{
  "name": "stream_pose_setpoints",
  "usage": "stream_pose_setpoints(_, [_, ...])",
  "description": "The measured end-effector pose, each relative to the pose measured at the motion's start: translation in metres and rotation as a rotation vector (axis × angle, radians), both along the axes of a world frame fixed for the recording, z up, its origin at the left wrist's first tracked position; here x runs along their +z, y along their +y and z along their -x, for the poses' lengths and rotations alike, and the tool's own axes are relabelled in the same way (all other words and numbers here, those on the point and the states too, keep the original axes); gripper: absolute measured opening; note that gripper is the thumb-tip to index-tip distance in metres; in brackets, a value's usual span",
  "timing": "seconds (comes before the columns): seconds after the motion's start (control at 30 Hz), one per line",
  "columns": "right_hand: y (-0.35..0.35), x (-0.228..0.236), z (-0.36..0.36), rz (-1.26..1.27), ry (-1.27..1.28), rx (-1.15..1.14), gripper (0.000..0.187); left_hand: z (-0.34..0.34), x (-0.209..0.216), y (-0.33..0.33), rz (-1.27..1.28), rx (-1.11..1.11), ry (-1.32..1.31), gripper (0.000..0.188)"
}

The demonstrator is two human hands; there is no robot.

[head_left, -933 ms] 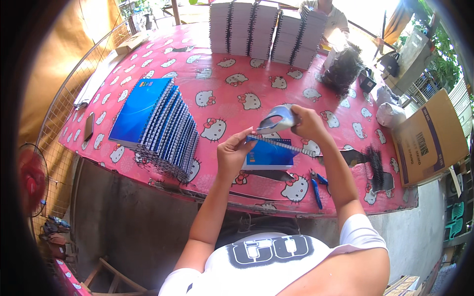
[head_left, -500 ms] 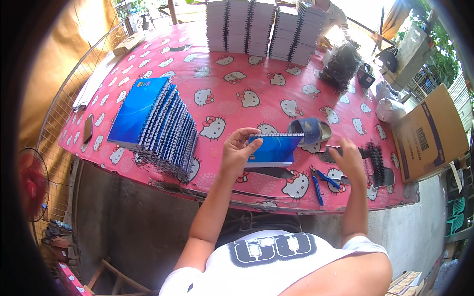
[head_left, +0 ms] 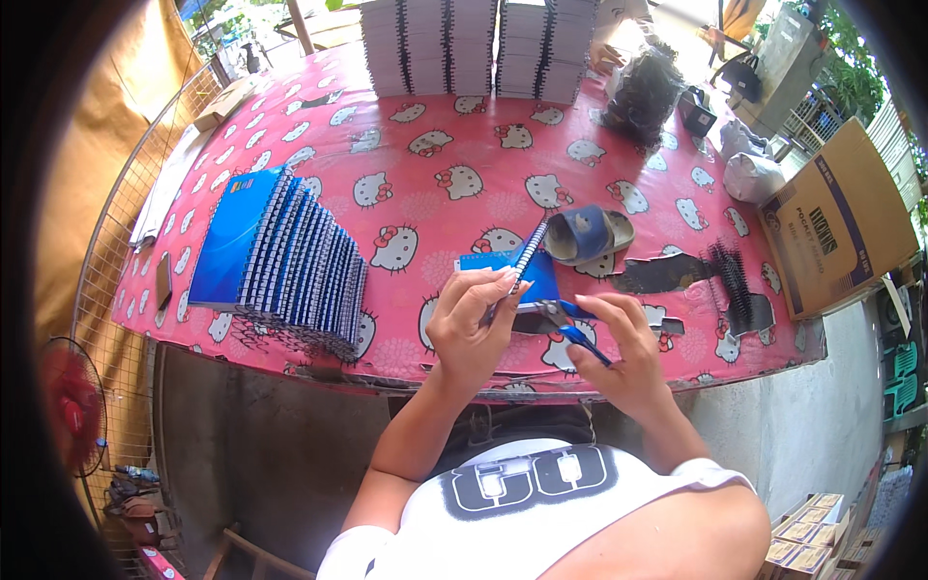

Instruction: The person applies blue tape to the spines of spiral-bound notebooks by hand and using a pair of pliers to trim the tape or spiral.

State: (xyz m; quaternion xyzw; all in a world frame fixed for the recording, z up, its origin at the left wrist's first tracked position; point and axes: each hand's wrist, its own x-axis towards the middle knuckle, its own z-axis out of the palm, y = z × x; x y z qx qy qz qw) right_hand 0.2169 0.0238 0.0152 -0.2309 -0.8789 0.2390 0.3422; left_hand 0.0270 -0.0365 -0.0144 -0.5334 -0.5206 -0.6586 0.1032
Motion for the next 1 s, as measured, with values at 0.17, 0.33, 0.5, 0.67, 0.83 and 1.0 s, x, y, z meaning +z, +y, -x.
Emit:
stream_pose_setpoints(0.17, [-0.003,0.012,0.022,-0.058,-0.005,0.043,0.048,0.005,-0.001,-0.005,-0.033,-0.013,0.026,0.022])
stream_pose_setpoints(0.33, [0.031,-0.019,0.009,1.755,0.239,0.802,0.041,0.009,0.01,-0.013,-0.104,-0.094,0.166,0.02])
stream_pose_setpoints(0.5, [0.006,-0.035,-0.011,1.194,0.194,0.293,0.041,0.027,0.06,-0.053,-0.108,-0.084,0.345,0.028])
stream_pose_setpoints(0.67, [0.053,-0.08,-0.059,0.094,-0.299,-0.409,0.043,0.112,0.145,-0.115,-0.472,0.718,-0.254,0.012])
stream_pose_setpoints(0.83, [0.04,-0.065,-0.039,-0.204,-0.316,-0.414,0.046,0.193,0.089,-0.127,-0.292,0.607,-0.401,0.013])
stream_pose_setpoints(1.0, [0.029,-0.05,0.046,-0.062,-0.195,0.092,0.043,0.187,0.084,-0.119,-0.371,0.566,-0.49,0.013])
